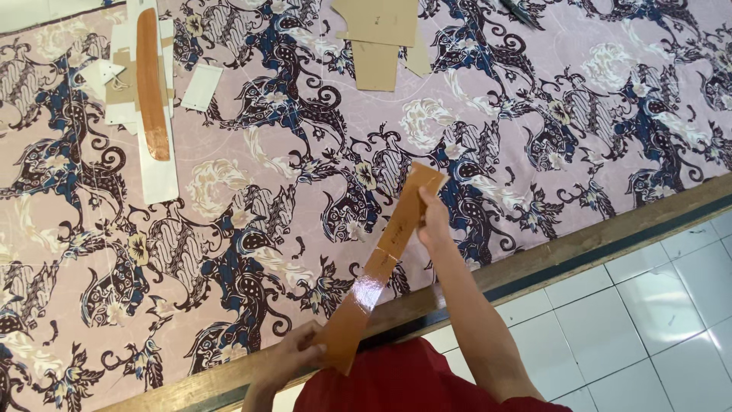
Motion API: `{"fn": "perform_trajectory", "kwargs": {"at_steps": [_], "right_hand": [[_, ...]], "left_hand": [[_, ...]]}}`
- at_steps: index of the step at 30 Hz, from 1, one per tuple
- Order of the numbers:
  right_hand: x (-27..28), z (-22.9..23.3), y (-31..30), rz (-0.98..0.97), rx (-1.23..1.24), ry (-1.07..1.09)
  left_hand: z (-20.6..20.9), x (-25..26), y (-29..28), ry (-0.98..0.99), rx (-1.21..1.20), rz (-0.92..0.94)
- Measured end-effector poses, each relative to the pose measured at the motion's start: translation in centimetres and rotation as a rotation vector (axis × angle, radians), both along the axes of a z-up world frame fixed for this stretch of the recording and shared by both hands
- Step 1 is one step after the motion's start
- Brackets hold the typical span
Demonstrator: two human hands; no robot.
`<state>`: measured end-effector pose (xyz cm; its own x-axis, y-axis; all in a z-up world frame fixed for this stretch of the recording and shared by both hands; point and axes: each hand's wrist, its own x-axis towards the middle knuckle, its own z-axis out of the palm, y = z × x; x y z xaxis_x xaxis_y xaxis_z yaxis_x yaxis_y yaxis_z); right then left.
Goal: The person places a cardboard pattern on a patterned fabric and uses a white marking tool to trace the outline. The person then picks up a long cardboard strip and marks along its edge on the fabric.
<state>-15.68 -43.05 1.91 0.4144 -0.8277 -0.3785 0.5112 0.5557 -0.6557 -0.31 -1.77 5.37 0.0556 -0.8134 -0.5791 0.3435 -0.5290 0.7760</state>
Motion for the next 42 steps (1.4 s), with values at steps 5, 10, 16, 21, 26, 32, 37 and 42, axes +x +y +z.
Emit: {"fn": "perform_trajectory", "kwargs": {"at_steps": [5,10,16,21,26,32,37,42], "right_hand": [[-4.7,3.2,2.1,0.026,0.065,-0.188],[-6.3,6.0,7.9,-0.051,0.173,-0.114],[-7.3,4.7,13.2,-0.047,0.036,-0.209],[-8.0,3.7,14.3,0.119,0.087,-0.164],[-10.6,3.8,12.7,-0.027,-0.008,0.0],[-12.3,5.4,11.6,0.316,-0.543,0.641],[-11.4,7.0,14.5,0.413,-0.618,0.506],[-9.9,8.5,16.9,0.487,-0.776,0.606]], "left_hand": [[-6.0,-0.5,0.8,0.315,-0.098,1.049],[-6.2,-3.2,-0.5,0.629,-0.228,1.388],[-1.9,-5.4,-3.0,0.801,-0.239,1.643],[-0.3,-3.4,-4.0,0.721,-0.264,1.415],[0.3,-0.4,-3.2,0.782,-0.48,1.371],[0.3,1.7,-2.2,0.797,-0.533,1.349],[0.1,2.5,-2.1,0.749,-0.46,1.305],[2.1,2.8,-2.2,0.515,-0.443,1.259]]}}
